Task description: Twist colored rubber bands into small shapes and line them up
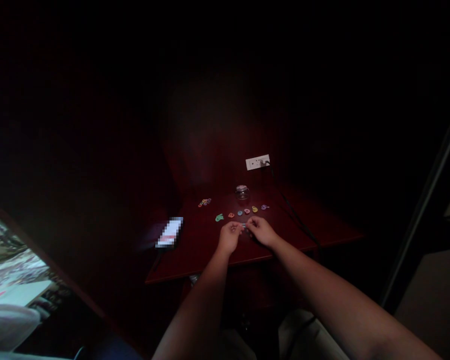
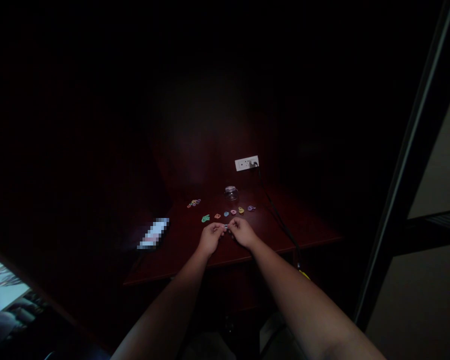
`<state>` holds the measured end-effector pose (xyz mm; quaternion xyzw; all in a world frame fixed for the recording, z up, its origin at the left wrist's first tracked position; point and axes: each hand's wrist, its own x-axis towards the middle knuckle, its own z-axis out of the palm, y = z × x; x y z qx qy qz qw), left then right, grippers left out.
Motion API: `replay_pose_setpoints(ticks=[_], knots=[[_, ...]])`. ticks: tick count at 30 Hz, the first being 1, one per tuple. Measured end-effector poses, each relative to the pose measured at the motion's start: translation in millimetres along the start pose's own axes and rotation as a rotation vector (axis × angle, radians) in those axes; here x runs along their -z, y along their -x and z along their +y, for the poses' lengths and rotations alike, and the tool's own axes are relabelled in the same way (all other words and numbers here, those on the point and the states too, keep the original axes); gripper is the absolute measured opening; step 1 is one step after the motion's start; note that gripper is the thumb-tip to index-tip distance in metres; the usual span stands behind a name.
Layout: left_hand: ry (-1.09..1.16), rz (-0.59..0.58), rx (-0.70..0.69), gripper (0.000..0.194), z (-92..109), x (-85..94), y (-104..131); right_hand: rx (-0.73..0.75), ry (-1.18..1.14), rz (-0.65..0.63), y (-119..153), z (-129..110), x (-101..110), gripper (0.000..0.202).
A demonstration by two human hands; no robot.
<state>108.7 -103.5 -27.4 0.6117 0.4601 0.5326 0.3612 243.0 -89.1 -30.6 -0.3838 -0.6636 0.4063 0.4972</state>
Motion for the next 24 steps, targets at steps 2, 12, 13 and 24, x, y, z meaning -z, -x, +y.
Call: replay_pose_setpoints(ticks=[2, 12, 13, 24], knots=[[0.001, -0.011, 0.003, 0.016, -0.7, 0.3, 0.0, -0.006, -0.033, 0.006, -0.7, 1.0, -0.2, 0.016], [0.018, 0.007, -0.001, 0.017, -2.8, 1.2, -1.6, -0.017, -0.109, -0.015, 1.4, -3.9, 0.7, 0.015], [0.021, 0.002, -0.004, 0.017, -3.3, 1.3, -1.6, -0.014, -0.091, -0.016, 1.6, -3.8, 0.9, 0.015], [0.002, -0.043, -0.022, 0.018, -2.4, 1.2, -1.0, -0.031, -0.128, -0.008, 1.1, -6.9, 0.7, 0.014]])
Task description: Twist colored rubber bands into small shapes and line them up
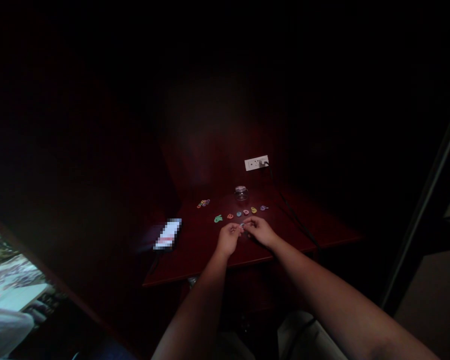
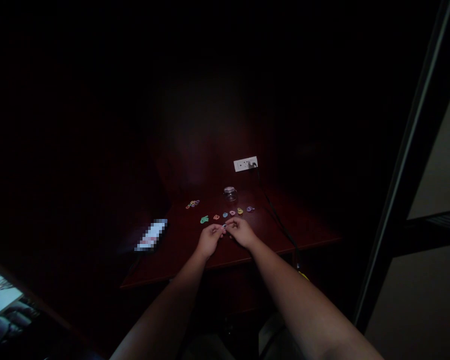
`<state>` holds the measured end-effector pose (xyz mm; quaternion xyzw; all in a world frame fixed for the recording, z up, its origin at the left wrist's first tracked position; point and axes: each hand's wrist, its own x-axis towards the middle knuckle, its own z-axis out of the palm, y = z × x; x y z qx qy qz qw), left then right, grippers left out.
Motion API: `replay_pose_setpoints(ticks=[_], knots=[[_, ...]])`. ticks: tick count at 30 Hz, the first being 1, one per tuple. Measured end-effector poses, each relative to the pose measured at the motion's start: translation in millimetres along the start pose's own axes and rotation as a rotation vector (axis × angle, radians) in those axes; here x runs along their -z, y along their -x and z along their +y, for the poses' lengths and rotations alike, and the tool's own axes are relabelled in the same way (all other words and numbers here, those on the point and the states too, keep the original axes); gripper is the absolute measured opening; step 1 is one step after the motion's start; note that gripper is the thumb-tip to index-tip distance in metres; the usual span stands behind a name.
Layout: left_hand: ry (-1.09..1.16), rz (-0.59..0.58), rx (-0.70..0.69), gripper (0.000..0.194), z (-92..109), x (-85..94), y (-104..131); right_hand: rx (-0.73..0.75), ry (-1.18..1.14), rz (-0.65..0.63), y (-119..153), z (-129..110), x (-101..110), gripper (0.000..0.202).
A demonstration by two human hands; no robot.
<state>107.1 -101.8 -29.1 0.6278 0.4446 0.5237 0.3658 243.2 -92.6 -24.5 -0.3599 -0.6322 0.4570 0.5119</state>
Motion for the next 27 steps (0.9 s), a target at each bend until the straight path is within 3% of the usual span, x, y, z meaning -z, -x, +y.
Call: replay_pose_setpoints(ticks=[7, 14, 18, 23, 27], knots=[[-0.028, -0.01, -0.003, 0.013, 0, -1.9, -1, 0.0, 0.026, 0.049, 1, -1, 0, 0.014], [-0.007, 0.093, 0.017, 0.017, -5, 1.6, -2, -0.035, -0.222, 0.186, -5, 7, 5, 0.017], [-0.015, 0.052, -0.001, 0.02, -5, 2.3, -1, -0.038, -0.22, 0.176, -3, 4, 5, 0.017], [-0.019, -0.013, -0.003, 0.018, -1, 0.3, 0, -0.005, -0.064, 0.051, 0, 1, 4, 0.016], [-0.021, 0.001, 0.02, 0.016, 2, -0.9, 0, -0.037, -0.142, 0.18, -1, 1, 6, 0.017]])
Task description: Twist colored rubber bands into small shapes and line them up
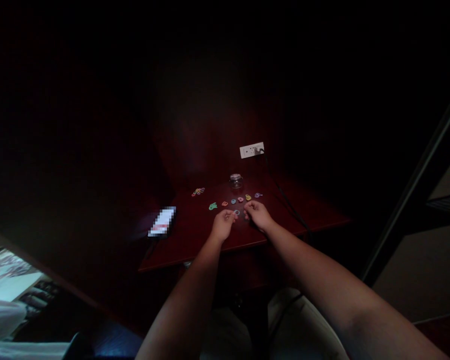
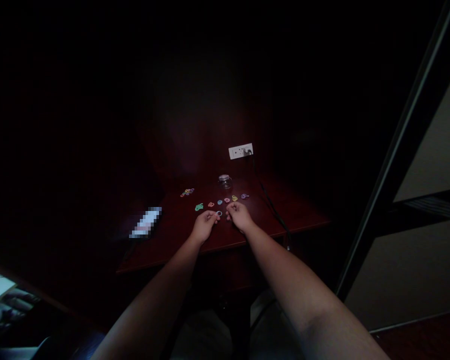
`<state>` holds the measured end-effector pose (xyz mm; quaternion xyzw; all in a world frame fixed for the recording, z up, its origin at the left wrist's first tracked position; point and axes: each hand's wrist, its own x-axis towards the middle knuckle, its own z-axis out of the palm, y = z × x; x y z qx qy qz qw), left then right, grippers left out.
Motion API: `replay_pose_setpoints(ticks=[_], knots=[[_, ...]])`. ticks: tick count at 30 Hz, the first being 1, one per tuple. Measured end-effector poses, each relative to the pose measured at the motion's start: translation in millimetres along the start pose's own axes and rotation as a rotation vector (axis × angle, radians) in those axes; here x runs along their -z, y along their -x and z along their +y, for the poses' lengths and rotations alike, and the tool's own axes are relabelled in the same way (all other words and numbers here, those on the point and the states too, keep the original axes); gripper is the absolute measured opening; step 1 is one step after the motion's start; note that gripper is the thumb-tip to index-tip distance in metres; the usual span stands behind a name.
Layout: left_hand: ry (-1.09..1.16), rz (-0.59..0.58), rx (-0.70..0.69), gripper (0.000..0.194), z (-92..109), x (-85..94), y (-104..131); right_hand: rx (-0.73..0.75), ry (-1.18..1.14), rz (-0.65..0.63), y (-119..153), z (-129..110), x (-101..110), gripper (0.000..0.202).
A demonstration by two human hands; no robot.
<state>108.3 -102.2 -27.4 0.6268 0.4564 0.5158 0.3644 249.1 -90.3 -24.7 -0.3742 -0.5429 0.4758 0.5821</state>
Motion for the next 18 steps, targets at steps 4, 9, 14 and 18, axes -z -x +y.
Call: replay_pose_setpoints(ticks=[4, 9, 14, 18], knots=[[0.015, -0.011, 0.004, 0.016, 1.5, -0.3, 0.3, -0.035, -0.05, -0.024, -0.7, 0.3, -0.7, 0.019], [-0.034, -0.051, -0.026, 0.016, -0.4, -0.2, 0.6, -0.025, -0.023, -0.166, 0.6, 1.7, -1.6, 0.026], [-0.068, -0.07, -0.032, 0.018, -5.2, 0.0, 0.1, -0.038, -0.086, -0.055, 0.5, -0.5, -0.2, 0.026], [-0.094, -0.081, -0.036, 0.021, -8.4, 0.2, 0.0, -0.031, -0.101, 0.007, 0.4, -2.1, 0.7, 0.023]])
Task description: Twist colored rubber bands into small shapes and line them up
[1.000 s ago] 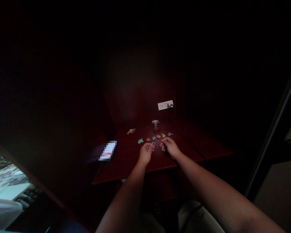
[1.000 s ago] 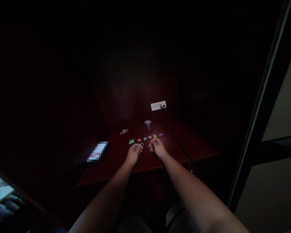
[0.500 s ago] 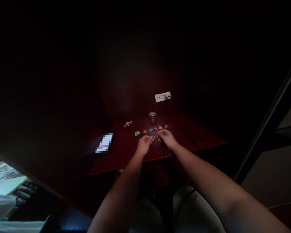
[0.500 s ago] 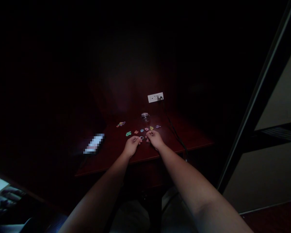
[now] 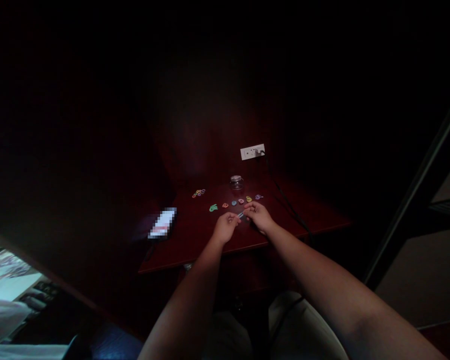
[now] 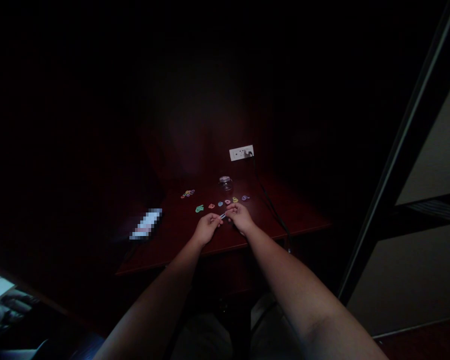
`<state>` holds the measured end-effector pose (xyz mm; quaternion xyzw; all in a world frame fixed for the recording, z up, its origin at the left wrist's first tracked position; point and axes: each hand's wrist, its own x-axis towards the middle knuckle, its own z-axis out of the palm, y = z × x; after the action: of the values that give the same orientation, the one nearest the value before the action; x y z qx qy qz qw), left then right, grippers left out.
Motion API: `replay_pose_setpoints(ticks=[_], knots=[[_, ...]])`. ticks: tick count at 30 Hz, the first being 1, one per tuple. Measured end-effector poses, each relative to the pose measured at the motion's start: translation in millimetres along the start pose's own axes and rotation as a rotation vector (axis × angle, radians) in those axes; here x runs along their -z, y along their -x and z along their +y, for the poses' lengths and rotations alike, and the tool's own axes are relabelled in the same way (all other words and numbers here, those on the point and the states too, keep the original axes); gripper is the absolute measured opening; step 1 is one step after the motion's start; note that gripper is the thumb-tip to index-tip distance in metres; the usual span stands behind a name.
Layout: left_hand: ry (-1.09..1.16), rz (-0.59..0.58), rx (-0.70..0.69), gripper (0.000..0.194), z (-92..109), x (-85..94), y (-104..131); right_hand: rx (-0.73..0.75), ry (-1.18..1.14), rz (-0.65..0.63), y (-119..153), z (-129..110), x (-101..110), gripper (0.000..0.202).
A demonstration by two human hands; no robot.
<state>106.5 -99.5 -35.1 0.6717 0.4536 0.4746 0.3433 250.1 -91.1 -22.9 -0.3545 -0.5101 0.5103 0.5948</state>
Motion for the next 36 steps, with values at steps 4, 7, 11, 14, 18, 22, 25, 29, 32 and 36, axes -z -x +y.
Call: replay_pose_setpoints(ticks=[4, 7, 11, 14, 18, 22, 25, 29, 32, 36], knots=[[0.006, 0.007, -0.005, 0.021, 0.1, 0.2, 0.7, 0.001, 0.053, -0.019, 1.4, -1.5, -0.6, 0.017], [0.032, -0.002, -0.004, 0.018, 1.9, 0.4, 0.9, 0.024, 0.167, -0.135, 3.0, -2.0, -3.1, 0.015], [0.054, 0.007, -0.002, 0.016, 5.1, -0.2, 1.1, 0.082, 0.293, -0.21, 3.9, -0.7, -4.9, 0.01], [0.057, 0.021, 0.006, 0.016, 6.8, -1.0, 1.5, 0.081, 0.292, -0.164, 3.8, 0.4, -3.9, 0.009], [0.064, 0.032, -0.002, 0.015, 5.0, -1.7, 0.7, 0.068, 0.256, -0.152, 3.1, 0.9, -3.7, 0.005], [0.083, 0.071, -0.025, 0.016, -0.5, -1.5, -1.8, 0.038, 0.247, -0.172, 1.5, 2.3, -4.1, 0.01], [0.105, 0.087, -0.031, 0.017, -2.5, -1.5, -3.0, 0.029, 0.265, -0.201, 0.0, 4.7, -2.8, 0.01], [0.131, 0.097, -0.008, 0.016, -0.5, -2.2, -2.9, 0.042, 0.275, -0.207, -0.5, 6.0, -1.6, 0.009], [0.125, 0.109, 0.008, 0.015, 1.5, -2.5, -2.4, 0.061, 0.283, -0.193, 0.6, 4.4, -2.2, 0.01], [0.13, 0.098, 0.025, 0.015, 2.5, -2.2, -1.6, 0.092, 0.309, -0.155, 1.8, 2.2, -2.8, 0.012]])
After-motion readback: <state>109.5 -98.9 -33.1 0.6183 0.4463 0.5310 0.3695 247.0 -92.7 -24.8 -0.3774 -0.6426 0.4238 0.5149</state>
